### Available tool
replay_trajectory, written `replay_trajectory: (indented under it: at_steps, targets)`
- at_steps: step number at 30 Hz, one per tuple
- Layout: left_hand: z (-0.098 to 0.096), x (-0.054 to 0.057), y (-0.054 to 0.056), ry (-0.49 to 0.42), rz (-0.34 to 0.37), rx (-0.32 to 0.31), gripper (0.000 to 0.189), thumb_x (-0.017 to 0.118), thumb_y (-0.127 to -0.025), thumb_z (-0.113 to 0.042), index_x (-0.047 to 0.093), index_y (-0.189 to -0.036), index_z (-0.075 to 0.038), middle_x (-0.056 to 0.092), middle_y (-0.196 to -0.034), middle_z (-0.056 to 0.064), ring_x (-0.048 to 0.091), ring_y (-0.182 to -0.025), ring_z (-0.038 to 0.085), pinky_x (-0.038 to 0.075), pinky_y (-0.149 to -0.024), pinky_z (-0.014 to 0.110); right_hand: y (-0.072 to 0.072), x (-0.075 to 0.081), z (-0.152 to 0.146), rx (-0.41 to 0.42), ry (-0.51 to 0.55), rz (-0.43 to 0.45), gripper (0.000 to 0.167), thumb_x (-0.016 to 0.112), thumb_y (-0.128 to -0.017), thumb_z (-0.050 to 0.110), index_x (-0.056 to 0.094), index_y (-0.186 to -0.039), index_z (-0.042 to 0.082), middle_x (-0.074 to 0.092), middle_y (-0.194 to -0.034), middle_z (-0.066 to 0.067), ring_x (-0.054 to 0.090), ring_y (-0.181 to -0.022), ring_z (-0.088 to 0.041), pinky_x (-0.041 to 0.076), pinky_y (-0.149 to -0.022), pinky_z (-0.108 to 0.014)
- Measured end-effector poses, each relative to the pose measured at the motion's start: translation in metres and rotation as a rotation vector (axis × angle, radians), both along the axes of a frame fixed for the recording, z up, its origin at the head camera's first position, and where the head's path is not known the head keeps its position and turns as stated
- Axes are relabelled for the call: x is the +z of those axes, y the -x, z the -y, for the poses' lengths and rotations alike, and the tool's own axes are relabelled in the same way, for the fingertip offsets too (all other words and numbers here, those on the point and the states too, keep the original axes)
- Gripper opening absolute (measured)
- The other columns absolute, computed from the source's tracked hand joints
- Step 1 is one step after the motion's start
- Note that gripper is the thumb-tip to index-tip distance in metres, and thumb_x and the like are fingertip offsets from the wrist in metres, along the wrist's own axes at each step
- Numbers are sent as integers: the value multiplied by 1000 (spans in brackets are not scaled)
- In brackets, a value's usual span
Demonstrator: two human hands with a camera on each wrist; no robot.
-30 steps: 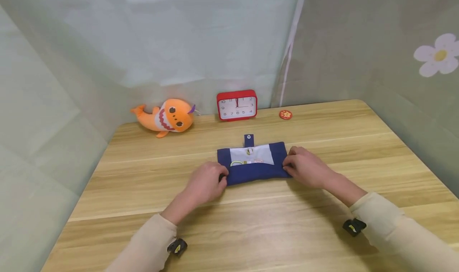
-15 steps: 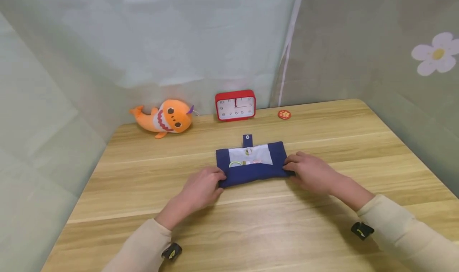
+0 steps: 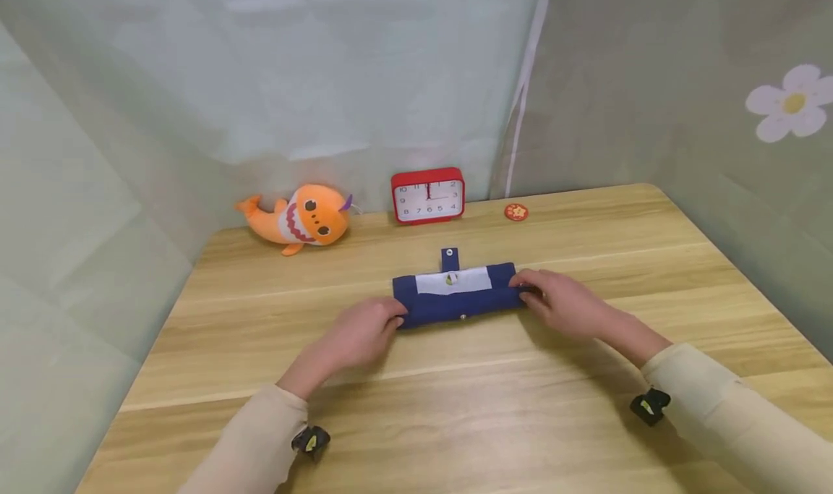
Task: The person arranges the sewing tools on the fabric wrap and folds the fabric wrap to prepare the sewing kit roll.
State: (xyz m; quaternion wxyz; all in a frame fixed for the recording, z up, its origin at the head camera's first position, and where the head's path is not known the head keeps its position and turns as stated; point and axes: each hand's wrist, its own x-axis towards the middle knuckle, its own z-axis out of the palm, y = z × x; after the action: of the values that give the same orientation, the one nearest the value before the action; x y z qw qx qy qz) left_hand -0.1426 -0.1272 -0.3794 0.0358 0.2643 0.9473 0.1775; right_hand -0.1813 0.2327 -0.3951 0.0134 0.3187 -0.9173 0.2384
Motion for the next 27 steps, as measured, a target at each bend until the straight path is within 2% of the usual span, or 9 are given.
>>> replay_trajectory:
  at_steps: [4,7,12,15,16,20,22,24,27]
  targets:
    - [5,2,18,-102,128,33,21,50,-108,-10,69,-107,-2,67,-94,7,64,-91,23,55,-88,43,12,-1,3,-67,168,193,20,56,-106,4,66,-123,7,65,-91,-5,55,-77,-17,47,-69,-32]
    - [4,-1,32,-176,172,77,24,42,-109,-14,61,-98,-6,56,-85,6,55,-84,22,46,-80,39,22,-3,6,-117,222,248,21,52,-109,8,66,-125,6,67,-93,-7,57,-82,-18,47,-76,-34]
    - [-1,-7,53,-207,223,239,33,36,-110,-21,63,-102,-5,63,-95,11,58,-90,26,47,-85,39,39,-7,17,-207,201,296,23,51,-110,13,68,-122,3,70,-95,-10,59,-85,-21,46,-81,-36]
    - [-4,-9,60,-139,244,310,35,37,-109,-24,66,-103,-5,65,-95,11,59,-86,27,47,-81,38,48,-6,25,-245,143,293,22,53,-109,14,69,-118,1,68,-88,-11,60,-79,-22,47,-76,-35]
    - [-2,-14,65,-109,235,311,36,37,-109,-26,66,-102,-5,64,-92,10,58,-83,26,46,-77,37,50,-5,29,-255,121,283,22,54,-109,15,69,-117,1,68,-88,-11,60,-79,-22,47,-76,-35]
    - [-9,-11,69,51,212,339,34,42,-106,-28,68,-97,-7,65,-88,9,58,-77,26,47,-72,36,57,-3,40,-281,42,226,20,57,-106,15,69,-113,0,68,-84,-11,61,-77,-25,48,-74,-38]
    - [-13,-11,70,106,193,351,34,45,-106,-29,70,-99,-6,68,-93,11,61,-79,27,51,-75,40,58,-3,43,-303,5,192,17,60,-105,16,68,-109,1,68,-81,-10,61,-77,-26,50,-76,-41]
    - [-19,-6,68,153,181,378,32,48,-105,-27,70,-104,-4,72,-102,15,65,-86,31,55,-80,45,59,-4,45,-322,-24,180,16,61,-104,17,65,-108,2,67,-78,-10,61,-76,-28,51,-78,-45]
    - [-26,-6,68,167,89,408,25,54,-103,-23,67,-113,-5,69,-115,17,63,-101,34,56,-87,52,59,-5,46,-352,-48,181,16,63,-104,19,62,-107,3,68,-80,-11,61,-78,-29,51,-80,-47]
